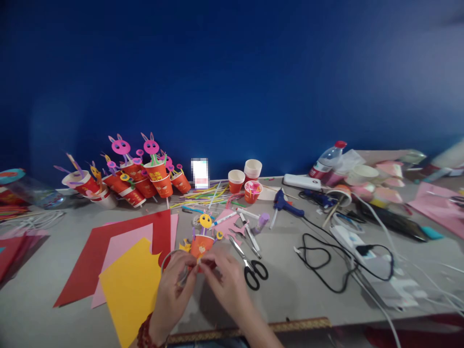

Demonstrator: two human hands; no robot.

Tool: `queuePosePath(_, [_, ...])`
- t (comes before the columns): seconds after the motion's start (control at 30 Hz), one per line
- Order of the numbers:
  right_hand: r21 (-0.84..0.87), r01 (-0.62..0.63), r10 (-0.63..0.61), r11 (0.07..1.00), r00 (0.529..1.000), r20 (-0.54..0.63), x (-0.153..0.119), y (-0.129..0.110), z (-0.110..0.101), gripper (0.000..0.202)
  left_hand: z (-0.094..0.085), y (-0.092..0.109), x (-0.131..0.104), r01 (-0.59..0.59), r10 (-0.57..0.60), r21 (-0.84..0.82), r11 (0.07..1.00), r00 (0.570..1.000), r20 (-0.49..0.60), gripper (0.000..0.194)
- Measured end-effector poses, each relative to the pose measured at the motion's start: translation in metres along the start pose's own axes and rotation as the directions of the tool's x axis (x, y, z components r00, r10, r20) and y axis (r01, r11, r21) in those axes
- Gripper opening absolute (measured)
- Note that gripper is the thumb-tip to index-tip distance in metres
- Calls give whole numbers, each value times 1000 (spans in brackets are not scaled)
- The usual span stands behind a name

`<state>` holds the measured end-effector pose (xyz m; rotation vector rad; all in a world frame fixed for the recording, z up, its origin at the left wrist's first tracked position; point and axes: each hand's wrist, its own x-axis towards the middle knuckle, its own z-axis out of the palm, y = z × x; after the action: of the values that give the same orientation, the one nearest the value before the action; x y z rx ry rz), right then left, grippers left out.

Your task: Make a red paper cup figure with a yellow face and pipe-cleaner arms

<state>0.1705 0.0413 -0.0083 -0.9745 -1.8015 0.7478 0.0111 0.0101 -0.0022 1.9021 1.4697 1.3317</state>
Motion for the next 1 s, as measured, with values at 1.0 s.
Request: queuePosePath(1.0, [-206,262,-254,943,965,61,12,-7,-11,17,-7,10,3,-130,136,190,973,991,-17,15])
